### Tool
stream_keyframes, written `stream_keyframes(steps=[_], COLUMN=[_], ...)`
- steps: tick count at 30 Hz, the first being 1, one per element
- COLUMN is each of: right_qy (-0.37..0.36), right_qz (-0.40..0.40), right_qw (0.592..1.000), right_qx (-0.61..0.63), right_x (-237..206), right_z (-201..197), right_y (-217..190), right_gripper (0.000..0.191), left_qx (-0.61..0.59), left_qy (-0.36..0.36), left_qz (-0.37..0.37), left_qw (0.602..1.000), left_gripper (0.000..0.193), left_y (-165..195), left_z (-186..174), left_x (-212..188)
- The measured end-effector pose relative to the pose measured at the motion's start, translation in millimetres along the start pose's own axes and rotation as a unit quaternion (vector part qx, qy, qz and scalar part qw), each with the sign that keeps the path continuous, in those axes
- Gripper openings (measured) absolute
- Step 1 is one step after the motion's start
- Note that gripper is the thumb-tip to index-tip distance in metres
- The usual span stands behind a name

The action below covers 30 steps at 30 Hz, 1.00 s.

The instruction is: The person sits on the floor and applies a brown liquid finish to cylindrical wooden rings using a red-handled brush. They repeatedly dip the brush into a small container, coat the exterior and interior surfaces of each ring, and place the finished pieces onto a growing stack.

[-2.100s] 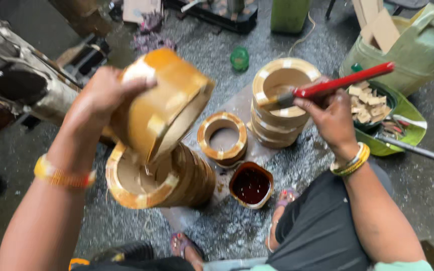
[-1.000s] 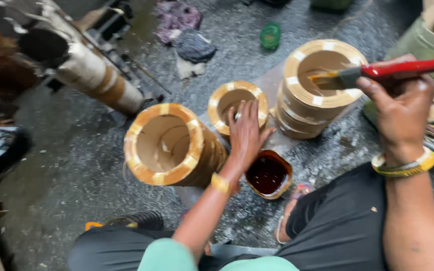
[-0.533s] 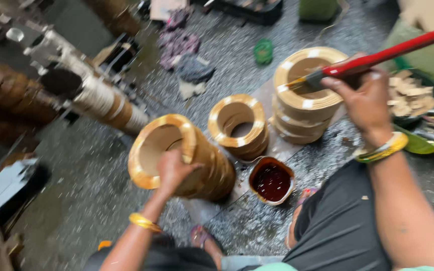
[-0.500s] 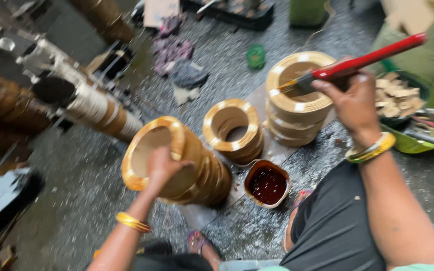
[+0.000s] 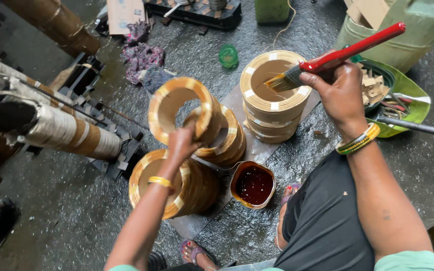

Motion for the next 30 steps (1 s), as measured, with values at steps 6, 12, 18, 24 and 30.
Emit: stream_keyframes(steps=[6,12,18,24,30], right_qy=[0.012,0.036,0.083,0.182,0.245], right_qz=[-0.019,0.046,0.028,-0.02,-0.049], right_qw=[0.994,0.998,0.996,0.973,0.949], right_qx=[-0.107,-0.028,0.03,-0.139,-0.192], right_x=[-1,-1,-3,-10,-3], right_z=[-26,-52,-61,-80,-92], right_y=[8,29,22,2,1], right_gripper=[0.019,0.022,0.019,0.017,0.019], left_qx=[-0.022,0.008,-0.165,0.008,-0.098], left_qy=[-0.04,-0.005,0.092,0.047,0.049], left_qz=[0.042,0.043,-0.031,0.24,0.208], left_qw=[0.998,0.999,0.982,0.97,0.972], left_gripper=[0.053,0.07,0.094,0.054,0.059], left_y=[14,48,125,265,270], left_z=[80,70,34,125,58], left_x=[12,18,82,154,160])
Point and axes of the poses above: each hand's wrist, its own x-axis towards the middle knuckle, its own z-axis out of the palm, y = z × x, the point moved 9 cm from there along x, towards the middle knuckle, and after that the axes turned 4 degrees about -x, right-handed, at the moved point
